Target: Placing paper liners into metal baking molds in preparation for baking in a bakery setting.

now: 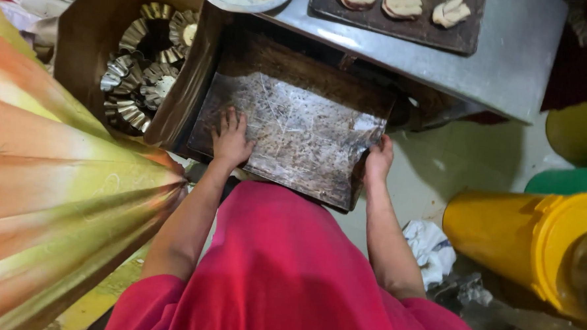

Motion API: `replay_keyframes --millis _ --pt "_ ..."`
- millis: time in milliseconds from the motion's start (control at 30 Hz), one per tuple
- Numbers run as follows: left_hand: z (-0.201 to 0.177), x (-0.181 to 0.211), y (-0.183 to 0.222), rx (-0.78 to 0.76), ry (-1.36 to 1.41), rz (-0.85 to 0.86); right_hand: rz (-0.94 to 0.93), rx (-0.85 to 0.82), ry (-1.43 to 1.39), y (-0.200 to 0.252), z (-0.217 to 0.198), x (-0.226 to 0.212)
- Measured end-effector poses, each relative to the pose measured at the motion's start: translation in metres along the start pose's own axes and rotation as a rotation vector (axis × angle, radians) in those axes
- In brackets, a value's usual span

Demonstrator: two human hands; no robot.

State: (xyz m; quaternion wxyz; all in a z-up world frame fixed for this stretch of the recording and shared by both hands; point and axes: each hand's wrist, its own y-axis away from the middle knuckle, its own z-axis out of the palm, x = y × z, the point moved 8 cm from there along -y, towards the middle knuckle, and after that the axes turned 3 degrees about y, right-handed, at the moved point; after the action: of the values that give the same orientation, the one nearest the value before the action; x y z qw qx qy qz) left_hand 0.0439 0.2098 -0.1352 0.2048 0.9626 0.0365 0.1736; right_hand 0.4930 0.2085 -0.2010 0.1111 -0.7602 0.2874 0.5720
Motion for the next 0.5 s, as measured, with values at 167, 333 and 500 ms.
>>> replay_keyframes --millis 167,333,500 --pt "-0.034 0.007 0.0 0.321 0.28 0.101 -0.705 -0.068 0.483 0.053 0.037 -0.09" --pt "-0.145 0.02 0.059 0.856 0.577 0.341 -1.036 -0.308 0.491 0.145 0.118 -0.153" --pt "-0.249 -0.037 0.06 1.135 0.595 0.346 -0.642 -0.605 0.963 0.163 0.183 -0.116"
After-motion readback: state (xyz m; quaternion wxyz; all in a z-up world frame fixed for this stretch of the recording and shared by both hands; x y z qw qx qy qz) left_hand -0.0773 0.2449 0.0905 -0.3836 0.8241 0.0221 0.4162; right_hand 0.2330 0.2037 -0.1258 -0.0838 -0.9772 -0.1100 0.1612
